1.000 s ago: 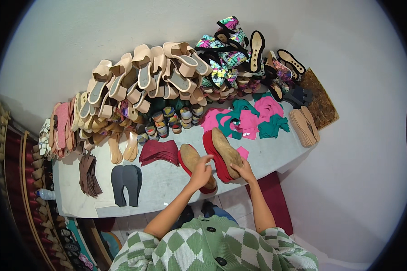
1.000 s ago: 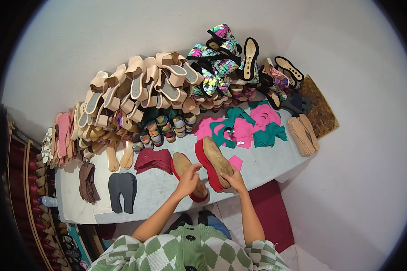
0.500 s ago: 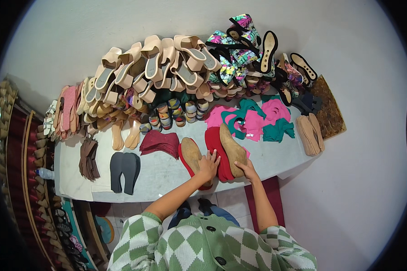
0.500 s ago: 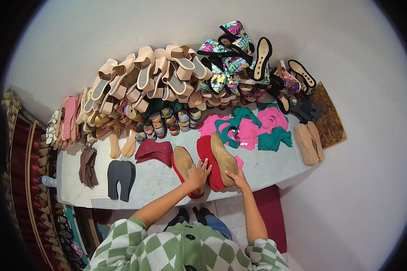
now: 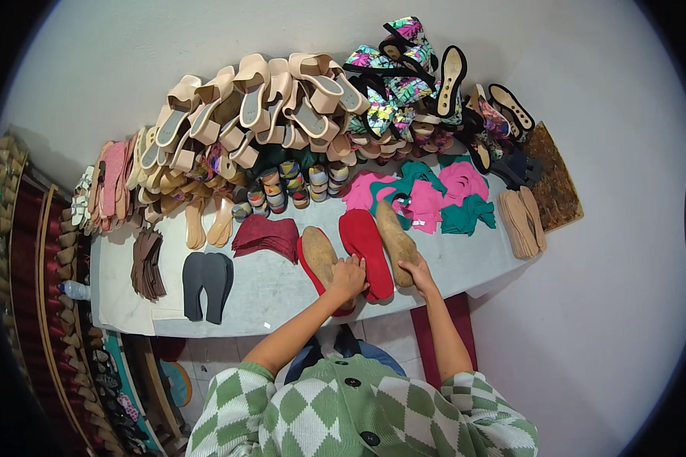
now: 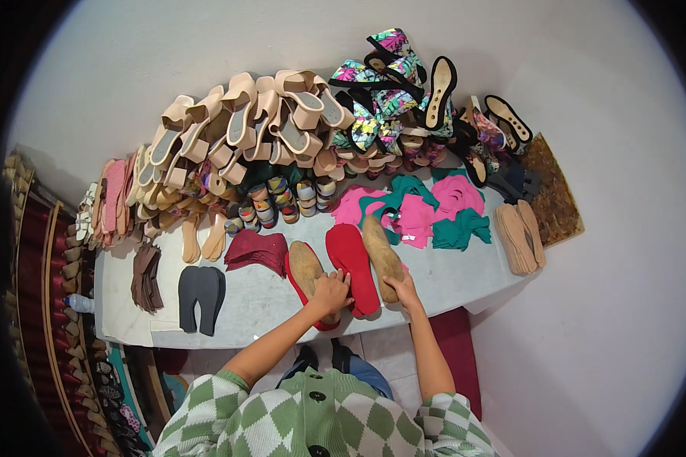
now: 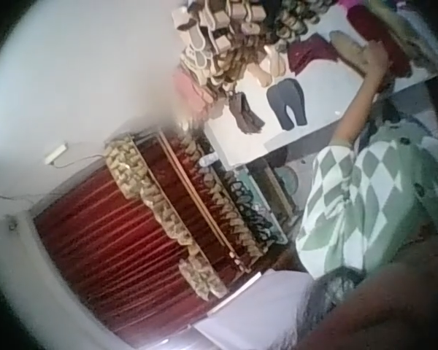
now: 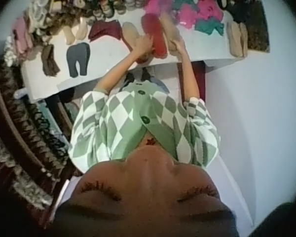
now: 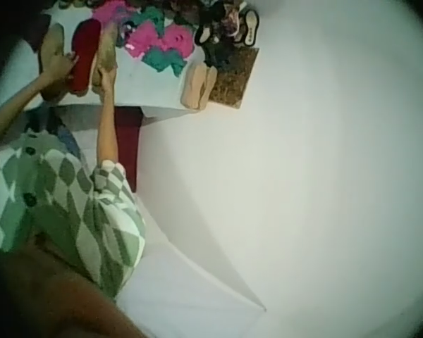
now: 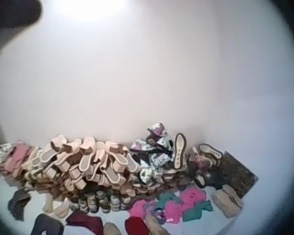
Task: The recorder is assembling shoe components by fitting soles to uppers at a worktable.
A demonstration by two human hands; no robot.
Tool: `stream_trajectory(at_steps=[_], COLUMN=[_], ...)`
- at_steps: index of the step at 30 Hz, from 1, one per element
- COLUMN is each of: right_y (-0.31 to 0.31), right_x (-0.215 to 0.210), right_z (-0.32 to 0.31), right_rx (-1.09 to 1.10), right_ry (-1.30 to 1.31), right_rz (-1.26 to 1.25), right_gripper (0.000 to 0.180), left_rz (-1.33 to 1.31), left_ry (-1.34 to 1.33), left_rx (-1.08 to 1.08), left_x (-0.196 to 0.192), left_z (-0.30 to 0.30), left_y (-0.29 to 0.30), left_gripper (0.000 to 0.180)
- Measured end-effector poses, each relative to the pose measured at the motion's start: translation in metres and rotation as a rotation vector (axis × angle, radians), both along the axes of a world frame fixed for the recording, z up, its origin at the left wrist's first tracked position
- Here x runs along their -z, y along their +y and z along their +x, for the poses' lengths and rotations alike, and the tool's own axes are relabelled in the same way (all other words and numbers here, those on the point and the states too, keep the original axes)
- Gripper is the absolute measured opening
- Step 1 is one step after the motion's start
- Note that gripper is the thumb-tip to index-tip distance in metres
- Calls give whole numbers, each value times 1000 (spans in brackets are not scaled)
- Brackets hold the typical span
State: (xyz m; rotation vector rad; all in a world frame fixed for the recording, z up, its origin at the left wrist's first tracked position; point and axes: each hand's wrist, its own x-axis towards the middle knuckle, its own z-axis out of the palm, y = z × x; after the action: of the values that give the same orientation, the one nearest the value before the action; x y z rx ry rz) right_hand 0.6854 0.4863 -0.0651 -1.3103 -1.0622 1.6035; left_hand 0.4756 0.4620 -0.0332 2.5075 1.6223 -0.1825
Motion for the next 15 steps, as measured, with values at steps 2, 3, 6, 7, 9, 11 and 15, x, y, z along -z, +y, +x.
stream_trajectory(at_steps=[2,3,6,7,9,11,15], right_y=[-5,-7,-18,-22,-30,-36,-36], right_x=[21,41,39,32,32,23,-39], right_z=[9,21,18,16,12,8,-16], right_rx=[91,144,105,39,107,191,222], right_ry=[-80,-241,-606,-819,-839,-1298,-1137], right_rz=[27,132,273,310,407,538,713], right_gripper=[57,61,68,69,65,61,61], left_rz=[-11,21,52,58,37,15,7], left_ry=[3,5,16,17,7,-1,-10], left_rx=[6,33,29,26,24,24,23], left_x=[-3,-2,5,5,4,2,3], left_z=[1,4,-1,0,2,4,-5], left_y=[0,1,0,1,4,4,3], left_gripper=[70,69,68,67,66,66,58])
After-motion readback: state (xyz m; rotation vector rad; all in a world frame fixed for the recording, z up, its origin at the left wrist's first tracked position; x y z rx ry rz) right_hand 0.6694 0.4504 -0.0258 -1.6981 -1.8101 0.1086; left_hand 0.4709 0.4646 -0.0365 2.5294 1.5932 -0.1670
